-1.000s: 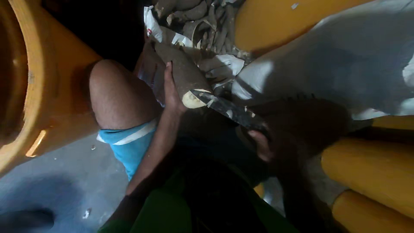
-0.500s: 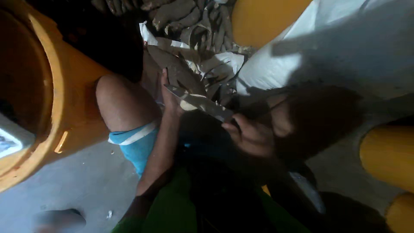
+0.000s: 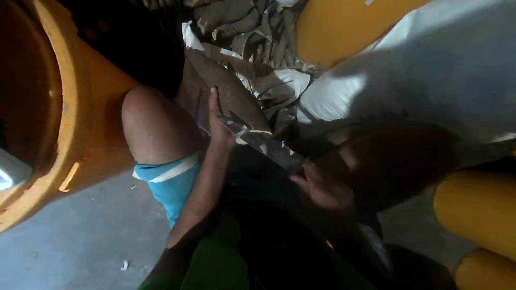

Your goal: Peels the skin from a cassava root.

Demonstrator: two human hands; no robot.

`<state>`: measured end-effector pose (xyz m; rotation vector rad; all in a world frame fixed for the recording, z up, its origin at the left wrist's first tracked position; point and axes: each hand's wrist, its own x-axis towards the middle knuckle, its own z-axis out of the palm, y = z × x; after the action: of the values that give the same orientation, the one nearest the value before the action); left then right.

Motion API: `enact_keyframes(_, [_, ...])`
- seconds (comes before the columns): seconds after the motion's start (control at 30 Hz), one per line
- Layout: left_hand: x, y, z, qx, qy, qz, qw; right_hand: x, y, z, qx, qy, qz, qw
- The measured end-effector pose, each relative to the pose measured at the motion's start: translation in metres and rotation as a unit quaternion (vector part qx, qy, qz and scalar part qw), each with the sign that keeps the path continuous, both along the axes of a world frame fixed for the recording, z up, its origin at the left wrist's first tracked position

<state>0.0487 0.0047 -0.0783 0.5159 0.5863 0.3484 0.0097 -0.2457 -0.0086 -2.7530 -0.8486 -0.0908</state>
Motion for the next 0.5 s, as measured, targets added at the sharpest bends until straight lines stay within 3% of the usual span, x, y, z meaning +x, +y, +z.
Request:
enact_keyframes(0.13, [-0.003,0.004,-0.035,0.076,-0.049,-0.044,0.995,0.010,-0.010,-0.005,0.028,0.027,0.026,0.999])
enact_keyframes(0.27, [-0.001,0.009,-0.031,0.194,0.063,-0.057,0.977,0.025,-0.022,-0.004,0.030,0.084,0.075,0.993])
enact_keyframes(0.4, [0.008,0.000,0.012,0.069,0.104,-0.059,0.990,0.029,-0.015,-0.009,0.018,0.095,0.065,0.993])
enact_keyframes(0.5, [0.013,0.004,0.007,0.049,0.074,-0.046,0.995,0.026,-0.001,-0.021,0.029,0.037,0.027,0.999])
